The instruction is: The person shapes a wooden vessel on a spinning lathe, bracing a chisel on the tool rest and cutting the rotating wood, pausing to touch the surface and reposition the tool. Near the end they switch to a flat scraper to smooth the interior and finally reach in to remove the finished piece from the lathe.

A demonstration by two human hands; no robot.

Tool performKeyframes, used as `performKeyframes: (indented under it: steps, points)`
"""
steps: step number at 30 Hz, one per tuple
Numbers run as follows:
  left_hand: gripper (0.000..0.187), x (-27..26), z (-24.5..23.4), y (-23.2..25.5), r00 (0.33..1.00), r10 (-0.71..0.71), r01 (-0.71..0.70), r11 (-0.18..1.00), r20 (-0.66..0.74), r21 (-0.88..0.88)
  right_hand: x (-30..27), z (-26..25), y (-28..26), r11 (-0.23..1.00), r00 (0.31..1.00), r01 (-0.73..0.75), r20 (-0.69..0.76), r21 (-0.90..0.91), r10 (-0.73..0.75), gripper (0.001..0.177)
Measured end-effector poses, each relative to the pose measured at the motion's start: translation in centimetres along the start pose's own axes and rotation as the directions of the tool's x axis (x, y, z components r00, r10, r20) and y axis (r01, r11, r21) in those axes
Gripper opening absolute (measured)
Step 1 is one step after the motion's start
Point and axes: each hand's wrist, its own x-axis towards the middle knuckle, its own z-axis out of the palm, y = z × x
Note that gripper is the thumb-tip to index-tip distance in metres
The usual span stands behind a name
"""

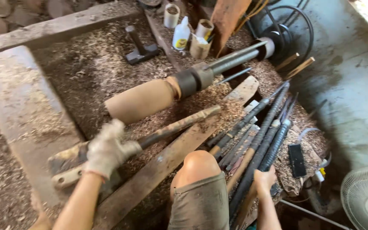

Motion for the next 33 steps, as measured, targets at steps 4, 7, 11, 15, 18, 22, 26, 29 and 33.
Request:
performKeyframes:
  steps: [4, 7, 11, 15, 18, 22, 26, 29, 33]
  points:
    - [0.064, -1.9, 2.7, 1.9, 0.975, 0.157, -0.148, 0.987, -0.156, 0.067, -6.8, 2.1, -12.3, 0.875, 0.926, 0.348, -0.021, -0.336, -0.377, 0.047]
    - [0.038, -1.4, 1.9, 2.8, 0.925, -0.120, 0.002, 0.951, -0.362, -0.310, -9.8, 4.6, -20.4, 0.991, 0.953, -0.093, 0.297, 0.092, 0.062, 0.090]
    - [0.007, -0.7, 2.4, 3.3, 0.974, -0.172, 0.115, 0.935, -0.146, -0.336, -7.3, 11.1, -18.4, 0.996, 0.959, -0.089, 0.270, 0.009, 0.084, 0.088]
    - [0.012, -1.8, 0.3, 3.8, 0.971, -0.198, 0.237, 0.883, 0.135, -0.405, -4.0, 12.7, -15.5, 0.991, 0.995, 0.065, 0.080, -0.119, -0.056, 0.104]
    - [0.010, -1.9, 2.2, 3.8, 0.954, -0.197, 0.276, 0.870, 0.226, -0.408, -2.5, 12.0, -15.6, 0.992, 0.966, -0.107, 0.229, -0.063, 0.118, 0.106]
    - [0.014, -2.7, 1.6, 3.7, 0.984, -0.176, 0.177, 0.899, 0.040, -0.401, 2.9, 10.4, -12.5, 0.891, 0.946, -0.280, 0.258, 0.356, 0.194, 0.069]
    - [0.045, -4.0, 0.2, 3.4, 0.988, -0.153, 0.134, 0.905, -0.015, -0.404, 5.7, -1.9, -11.8, 0.712, 0.908, -0.049, 0.328, 0.700, -0.259, 0.017]
    - [0.058, -5.0, -1.4, 3.2, 0.992, -0.129, 0.116, 0.899, -0.003, -0.423, 8.6, -15.0, -5.9, 0.555, 0.877, -0.248, 0.427, 0.794, -0.219, 0.020]
    - [0.080, -2.1, -2.6, 2.5, 0.984, -0.096, 0.012, 0.879, -0.153, -0.477, 12.3, -33.3, 5.0, 0.660, 0.819, -0.335, 0.554, 0.672, -0.150, 0.023]
